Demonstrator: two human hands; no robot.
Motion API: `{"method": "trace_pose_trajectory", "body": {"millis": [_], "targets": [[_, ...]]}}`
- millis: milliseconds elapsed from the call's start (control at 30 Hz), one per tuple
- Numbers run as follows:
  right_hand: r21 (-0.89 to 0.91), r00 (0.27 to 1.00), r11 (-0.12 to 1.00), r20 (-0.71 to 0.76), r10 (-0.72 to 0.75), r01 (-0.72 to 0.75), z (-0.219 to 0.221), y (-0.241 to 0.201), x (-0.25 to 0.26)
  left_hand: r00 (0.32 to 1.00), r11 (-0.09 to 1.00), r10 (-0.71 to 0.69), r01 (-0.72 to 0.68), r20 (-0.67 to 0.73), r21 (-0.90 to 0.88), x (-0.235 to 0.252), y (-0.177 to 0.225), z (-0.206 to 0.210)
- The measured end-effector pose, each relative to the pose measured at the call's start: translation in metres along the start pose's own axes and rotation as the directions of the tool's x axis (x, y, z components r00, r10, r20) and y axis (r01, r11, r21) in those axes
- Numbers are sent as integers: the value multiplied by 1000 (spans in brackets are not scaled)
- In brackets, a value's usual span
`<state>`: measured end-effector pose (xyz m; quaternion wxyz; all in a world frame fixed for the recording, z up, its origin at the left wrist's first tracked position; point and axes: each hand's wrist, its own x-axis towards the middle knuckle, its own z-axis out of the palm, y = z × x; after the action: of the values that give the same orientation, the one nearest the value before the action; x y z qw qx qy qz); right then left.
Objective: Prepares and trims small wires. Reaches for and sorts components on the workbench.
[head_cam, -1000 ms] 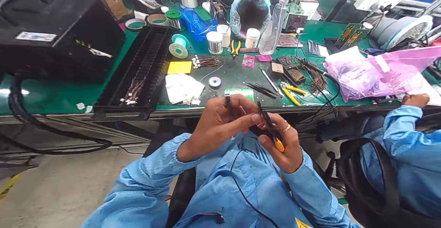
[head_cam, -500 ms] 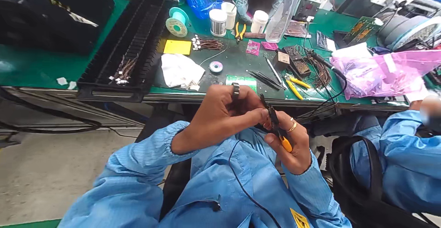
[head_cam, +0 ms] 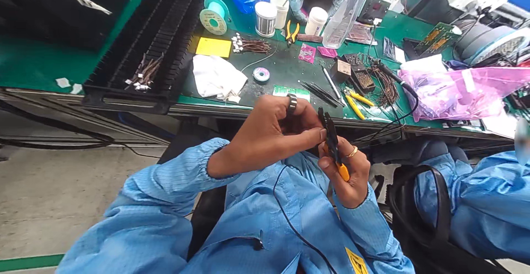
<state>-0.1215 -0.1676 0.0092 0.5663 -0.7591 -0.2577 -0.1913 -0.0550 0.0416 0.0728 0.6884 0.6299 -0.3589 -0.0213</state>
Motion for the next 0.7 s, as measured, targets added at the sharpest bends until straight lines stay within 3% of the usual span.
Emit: {"method": "trace_pose_trajectory", "body": {"millis": [267, 467, 700], "targets": [[52, 997, 998, -77, 31, -27, -8, 1, 4, 997, 997, 6, 0, 82, -79, 3, -7, -1], [212, 969, 973, -242, -43, 96, -15, -10, 5, 974, 984, -30, 69, 227, -166, 2, -19, 6], [144, 961, 985, -272, -56, 98, -16, -17, 2, 950, 971, -89, 150, 299, -187, -2, -28, 21]]}}
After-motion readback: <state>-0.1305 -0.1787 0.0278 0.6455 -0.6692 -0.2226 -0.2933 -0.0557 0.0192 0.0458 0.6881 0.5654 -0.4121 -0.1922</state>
